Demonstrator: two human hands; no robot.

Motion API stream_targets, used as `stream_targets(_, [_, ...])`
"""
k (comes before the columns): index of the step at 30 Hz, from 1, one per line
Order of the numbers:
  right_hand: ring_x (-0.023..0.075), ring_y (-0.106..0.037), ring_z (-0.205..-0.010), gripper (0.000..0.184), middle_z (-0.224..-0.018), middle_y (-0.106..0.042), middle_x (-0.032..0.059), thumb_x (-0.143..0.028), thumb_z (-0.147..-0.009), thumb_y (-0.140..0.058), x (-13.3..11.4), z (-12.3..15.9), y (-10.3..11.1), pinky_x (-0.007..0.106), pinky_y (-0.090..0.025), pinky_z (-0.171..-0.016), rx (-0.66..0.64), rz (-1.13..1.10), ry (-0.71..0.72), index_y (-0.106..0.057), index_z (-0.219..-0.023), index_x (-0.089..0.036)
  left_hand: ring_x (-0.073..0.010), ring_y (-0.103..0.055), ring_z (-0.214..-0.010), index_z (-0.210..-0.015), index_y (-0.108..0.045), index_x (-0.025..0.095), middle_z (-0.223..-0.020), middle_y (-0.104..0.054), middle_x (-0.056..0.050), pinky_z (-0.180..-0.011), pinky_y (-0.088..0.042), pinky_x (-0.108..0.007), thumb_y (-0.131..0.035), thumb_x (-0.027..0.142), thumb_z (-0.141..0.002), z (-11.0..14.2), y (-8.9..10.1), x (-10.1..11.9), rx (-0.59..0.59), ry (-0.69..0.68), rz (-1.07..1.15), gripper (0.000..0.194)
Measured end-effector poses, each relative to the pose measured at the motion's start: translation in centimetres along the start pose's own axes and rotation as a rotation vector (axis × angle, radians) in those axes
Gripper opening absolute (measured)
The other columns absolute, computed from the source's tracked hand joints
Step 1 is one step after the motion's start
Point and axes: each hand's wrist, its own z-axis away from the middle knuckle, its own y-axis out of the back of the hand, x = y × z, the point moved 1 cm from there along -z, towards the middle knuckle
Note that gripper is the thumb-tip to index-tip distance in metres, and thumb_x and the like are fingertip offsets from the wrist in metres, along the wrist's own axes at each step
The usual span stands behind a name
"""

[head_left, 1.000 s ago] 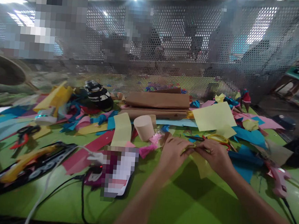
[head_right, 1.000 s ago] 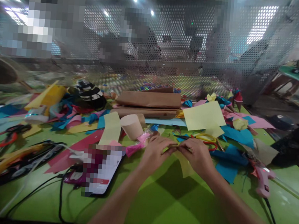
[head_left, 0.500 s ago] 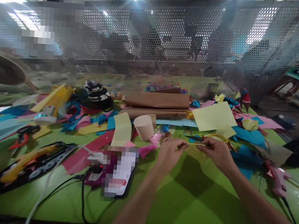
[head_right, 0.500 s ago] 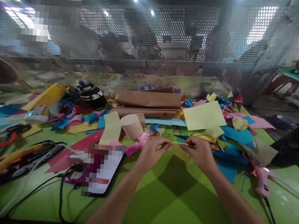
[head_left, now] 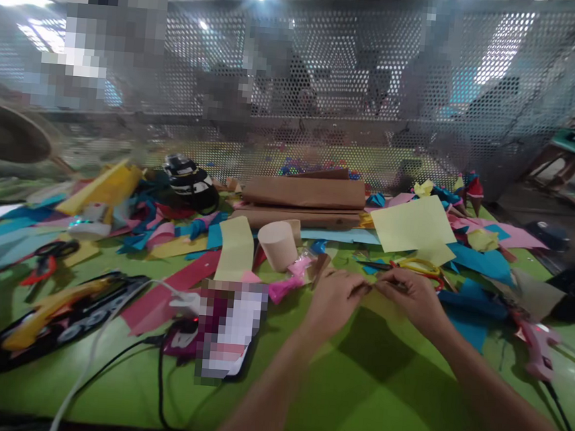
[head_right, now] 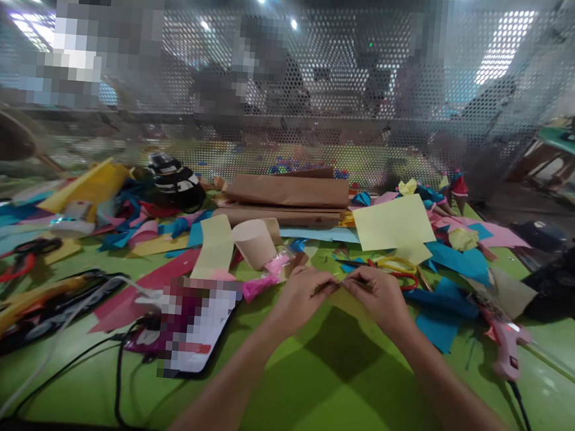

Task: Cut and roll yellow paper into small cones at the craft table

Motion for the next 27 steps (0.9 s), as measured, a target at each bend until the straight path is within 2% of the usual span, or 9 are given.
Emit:
stream_targets(8, [0.0191,-0.062,-0.071,0.022,-0.073,-0.068,0.0005,-0.035,-0.092,-0.062,0.1,0.1,-0.5,0.028,-0.044,-0.064,0.006,0.069,0.032,-0.068,-0.075,-0.022,-0.0204,-0.062,-0.071,-0.087,-0.072,0.022,-0.076,-0.071,-0.004,-0.068,-0.039,-0.029,-0.054,0.027,-0.095,-0.1,-0.1,0.4,-0.069,0.017,0.058,0.021])
stream_targets(11, [0.0218,-0.065,-0.087,0.015,-0.093,-0.072,0.0029,-0.035,-0.093,-0.062,0.0,0.1,-0.1,0.032,-0.049,-0.077,0.105,0.025,0.040,-0.072,-0.096,-0.025,-0.0193,-0.061,-0.071,-0.085,-0.071,0.021,-0.075,-0.070,-0.003,-0.065,-0.039,-0.027,-0.052,0.028,-0.095,0.0,-0.1,-0.1,0.027,0.091,0.159,0.023])
stream_targets(13, [0.0233,-0.064,-0.098,0.022,-0.108,-0.069,0.0053,-0.035,-0.093,-0.061,-0.1,0.1,0.4,0.036,-0.050,-0.088,0.233,0.009,0.059,-0.070,-0.111,-0.027,-0.0183,-0.061,-0.070,-0.085,-0.071,0.021,-0.075,-0.069,-0.002,-0.064,-0.039,-0.026,-0.052,0.030,-0.095,0.0,-0.2,-0.6,0.129,0.163,0.250,0.023])
stream_targets(15, [0.0242,-0.063,-0.103,0.021,-0.111,-0.066,0.0069,-0.034,-0.093,-0.062,-0.3,0.1,0.8,0.038,-0.049,-0.092,0.356,0.026,0.091,-0.070,-0.111,-0.027,-0.0173,-0.059,-0.070,-0.087,-0.070,0.020,-0.075,-0.067,-0.002,-0.063,-0.039,-0.025,-0.053,0.032,-0.095,0.0,-0.4,-1.1,0.214,0.221,0.333,0.023])
stream_targets(17, [0.0252,-0.061,-0.106,0.017,-0.109,-0.064,0.0075,-0.032,-0.091,-0.064,-0.5,0.1,0.9,0.040,-0.049,-0.094,0.427,0.055,0.139,-0.072,-0.105,-0.028,-0.0166,-0.058,-0.070,-0.089,-0.070,0.019,-0.076,-0.067,-0.001,-0.064,-0.040,-0.025,-0.054,0.035,-0.095,0.0,-0.7,-1.3,0.268,0.263,0.398,0.023])
stream_targets(20, [0.0264,-0.059,-0.111,0.016,-0.112,-0.062,0.0078,-0.030,-0.089,-0.067,-0.7,0.2,0.4,0.041,-0.048,-0.097,0.429,0.109,0.212,-0.073,-0.104,-0.029,-0.0166,-0.058,-0.074,-0.090,-0.071,0.018,-0.080,-0.068,-0.002,-0.067,-0.042,-0.025,-0.055,0.035,-0.094,-0.1,-1.2,-1.1,0.297,0.312,0.478,0.024])
stream_targets(23, [0.0276,-0.055,-0.118,0.022,-0.121,-0.056,0.0085,-0.030,-0.088,-0.069,-0.6,0.2,0.0,0.041,-0.048,-0.098,0.434,0.133,0.214,-0.072,-0.110,-0.031,-0.0169,-0.059,-0.077,-0.090,-0.071,0.017,-0.082,-0.069,-0.003,-0.069,-0.043,-0.026,-0.055,0.034,-0.094,-0.1,-1.5,-0.8,0.294,0.352,0.537,0.024])
stream_targets(25, [0.0265,-0.057,-0.113,0.027,-0.122,-0.054,0.0086,-0.032,-0.088,-0.070,-0.4,0.3,-0.1,0.040,-0.050,-0.094,0.438,0.112,0.186,-0.070,-0.114,-0.032,-0.0171,-0.059,-0.077,-0.092,-0.072,0.017,-0.083,-0.069,-0.003,-0.069,-0.043,-0.026,-0.054,0.035,-0.095,0.0,-1.6,-0.7,0.302,0.374,0.545,0.025])
stream_targets(27, [0.0234,-0.059,-0.100,0.030,-0.116,-0.055,0.0079,-0.032,-0.088,-0.069,-0.1,0.3,-0.1,0.038,-0.052,-0.087,0.432,0.080,0.155,-0.069,-0.117,-0.032,-0.0173,-0.059,-0.077,-0.094,-0.072,0.018,-0.085,-0.070,-0.004,-0.068,-0.043,-0.026,-0.055,0.037,-0.095,0.1,-1.7,-0.8,0.321,0.387,0.549,0.026])
